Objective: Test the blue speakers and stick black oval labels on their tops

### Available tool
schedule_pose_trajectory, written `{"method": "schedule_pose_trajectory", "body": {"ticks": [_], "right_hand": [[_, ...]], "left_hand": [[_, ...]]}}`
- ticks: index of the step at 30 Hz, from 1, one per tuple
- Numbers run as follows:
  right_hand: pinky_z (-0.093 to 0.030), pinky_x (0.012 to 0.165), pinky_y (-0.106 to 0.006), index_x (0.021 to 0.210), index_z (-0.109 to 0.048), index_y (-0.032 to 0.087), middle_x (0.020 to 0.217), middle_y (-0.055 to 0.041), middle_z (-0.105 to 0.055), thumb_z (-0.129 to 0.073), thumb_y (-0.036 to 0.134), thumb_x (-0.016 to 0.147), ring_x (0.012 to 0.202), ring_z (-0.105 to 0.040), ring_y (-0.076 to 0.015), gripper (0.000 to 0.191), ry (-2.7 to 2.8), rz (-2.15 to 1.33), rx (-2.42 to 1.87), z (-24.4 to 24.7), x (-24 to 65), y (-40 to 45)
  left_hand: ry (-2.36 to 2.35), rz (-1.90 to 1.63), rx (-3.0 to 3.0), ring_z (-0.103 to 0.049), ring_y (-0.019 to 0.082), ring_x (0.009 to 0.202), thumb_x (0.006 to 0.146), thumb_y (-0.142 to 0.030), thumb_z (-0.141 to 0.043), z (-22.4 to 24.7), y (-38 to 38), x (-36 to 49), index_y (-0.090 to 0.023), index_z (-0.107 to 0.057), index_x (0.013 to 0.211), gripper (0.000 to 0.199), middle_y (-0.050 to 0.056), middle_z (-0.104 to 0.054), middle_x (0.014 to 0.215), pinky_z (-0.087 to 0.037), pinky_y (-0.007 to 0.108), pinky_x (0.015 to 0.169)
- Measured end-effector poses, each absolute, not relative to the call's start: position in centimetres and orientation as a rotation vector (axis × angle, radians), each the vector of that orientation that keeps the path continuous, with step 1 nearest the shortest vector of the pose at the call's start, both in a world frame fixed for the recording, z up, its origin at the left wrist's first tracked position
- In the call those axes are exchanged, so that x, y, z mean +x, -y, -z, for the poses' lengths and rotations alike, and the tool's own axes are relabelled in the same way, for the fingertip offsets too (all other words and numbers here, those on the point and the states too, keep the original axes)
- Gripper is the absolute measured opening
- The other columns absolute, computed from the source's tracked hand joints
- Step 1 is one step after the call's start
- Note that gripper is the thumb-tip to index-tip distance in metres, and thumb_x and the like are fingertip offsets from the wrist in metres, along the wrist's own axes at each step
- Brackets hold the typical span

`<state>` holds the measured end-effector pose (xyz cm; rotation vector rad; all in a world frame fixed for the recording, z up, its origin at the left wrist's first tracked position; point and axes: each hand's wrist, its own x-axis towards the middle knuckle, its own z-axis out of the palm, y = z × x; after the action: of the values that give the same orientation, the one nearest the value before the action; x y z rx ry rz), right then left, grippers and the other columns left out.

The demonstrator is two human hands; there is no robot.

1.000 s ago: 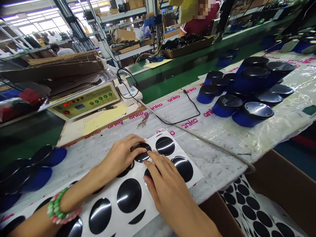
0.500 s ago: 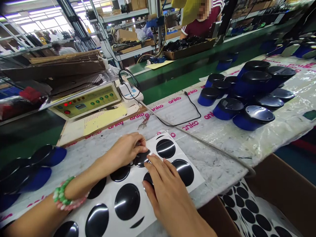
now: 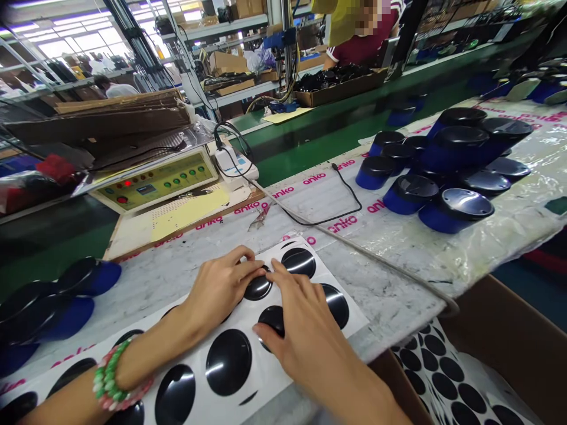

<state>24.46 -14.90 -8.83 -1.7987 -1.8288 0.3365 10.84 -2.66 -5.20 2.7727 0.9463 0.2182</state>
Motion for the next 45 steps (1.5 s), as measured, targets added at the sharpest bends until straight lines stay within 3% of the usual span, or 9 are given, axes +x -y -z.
{"method": "schedule_pose_trajectory", "body": {"ticks": [4, 11, 16, 19, 22, 27, 36, 42, 45], "right_hand": [[-0.045, 0.088, -0.049, 0.147, -0.019, 0.025, 0.117, -0.011, -0.059, -0.069, 0.032, 0.077, 0.107, -0.049, -0.03, 0.086, 1.861, -0.503, -1.842, 8.0, 25.1, 13.9], [-0.042, 0.092, -0.049, 0.144, -0.031, 0.022, 0.122, -0.0122, -0.056, -0.072, 0.037, 0.075, 0.108, -0.044, -0.0305, 0.082, 1.92, -0.52, -1.878, 7.5, 25.1, 13.2], [-0.051, 0.076, -0.048, 0.145, -0.028, 0.035, 0.111, -0.0106, -0.055, -0.065, 0.049, 0.08, 0.092, -0.052, -0.0292, 0.077, 1.898, -0.499, -1.961, 8.1, 26.1, 13.4], [-0.052, 0.077, -0.05, 0.145, -0.027, 0.036, 0.122, -0.0107, -0.055, -0.065, 0.045, 0.08, 0.098, -0.054, -0.0313, 0.075, 1.976, -0.406, -1.908, 8.1, 26.5, 13.5], [-0.047, 0.092, -0.055, 0.144, -0.027, 0.032, 0.145, -0.008, -0.042, -0.063, 0.035, 0.084, 0.12, -0.046, -0.0332, 0.071, 2.084, -0.238, -1.733, 7.7, 25.9, 13.5], [-0.044, 0.105, -0.041, 0.143, -0.028, 0.026, 0.147, -0.0049, -0.042, -0.048, 0.036, 0.095, 0.135, -0.037, -0.0201, 0.054, 2.043, -0.349, -1.603, 8.2, 23.6, 13.3], [-0.044, 0.106, -0.047, 0.141, -0.036, 0.022, 0.146, -0.0076, -0.044, -0.053, 0.034, 0.093, 0.136, -0.038, -0.0231, 0.052, 2.05, -0.337, -1.647, 9.4, 22.9, 13.1], [-0.044, 0.105, -0.048, 0.14, -0.038, 0.021, 0.145, -0.0084, -0.045, -0.053, 0.032, 0.092, 0.135, -0.039, -0.0235, 0.051, 2.037, -0.33, -1.642, 9.3, 22.8, 13.0], [-0.043, 0.106, -0.048, 0.139, -0.039, 0.02, 0.145, -0.0093, -0.045, -0.053, 0.033, 0.093, 0.135, -0.039, -0.0241, 0.05, 2.033, -0.309, -1.64, 9.6, 22.9, 12.8]], "left_hand": [[-0.87, -0.336, 2.769, -0.06, 0.016, 0.067, 0.096, -0.027, -0.047, 6.3, 2.7, 10.0, -0.019, -0.069, 0.099, 0.023, 0.006, -0.064, 0.096, -0.035, 0.026, 0.052], [-0.734, -0.483, 2.581, -0.059, 0.012, 0.076, 0.094, -0.026, -0.051, 5.4, 3.2, 9.2, -0.018, -0.053, 0.077, 0.019, 0.001, -0.056, 0.085, -0.048, 0.022, 0.07], [-0.849, -0.767, 2.112, -0.062, 0.009, 0.066, 0.092, -0.021, -0.053, 1.6, 4.3, 4.4, -0.02, -0.031, 0.064, 0.036, -0.002, -0.06, 0.083, -0.045, 0.019, 0.056], [-0.949, -0.818, 1.984, -0.05, 0.005, 0.045, 0.09, -0.02, -0.056, 0.4, 4.1, 2.1, -0.025, -0.046, 0.091, 0.012, -0.007, -0.06, 0.079, -0.039, 0.016, 0.043], [-0.873, -0.489, 2.333, -0.057, 0.008, 0.057, 0.094, -0.021, -0.051, 1.4, 3.2, 2.2, -0.032, -0.043, 0.129, 0.037, -0.002, -0.063, 0.094, -0.048, 0.022, 0.057], [-0.773, -0.11, 2.715, -0.065, 0.016, 0.078, 0.096, -0.028, -0.048, 4.0, 1.1, 4.7, -0.028, -0.066, 0.111, 0.023, 0.002, -0.063, 0.111, -0.048, 0.029, 0.07], [-0.766, -0.043, 2.77, -0.066, 0.016, 0.078, 0.091, -0.02, -0.057, 3.6, -0.1, 6.2, -0.02, -0.065, 0.09, 0.008, -0.002, -0.068, 0.092, -0.046, 0.025, 0.065], [-0.709, 0.023, 2.875, -0.064, 0.016, 0.069, 0.088, -0.009, -0.053, 4.0, 1.0, 5.9, -0.018, -0.06, 0.091, 0.011, 0.0, -0.066, 0.089, -0.043, 0.026, 0.055], [-0.738, -0.002, 2.915, -0.065, 0.017, 0.07, 0.094, -0.018, -0.05, 4.0, 1.9, 5.4, -0.019, -0.058, 0.107, 0.016, 0.002, -0.065, 0.102, -0.043, 0.026, 0.055]]}}
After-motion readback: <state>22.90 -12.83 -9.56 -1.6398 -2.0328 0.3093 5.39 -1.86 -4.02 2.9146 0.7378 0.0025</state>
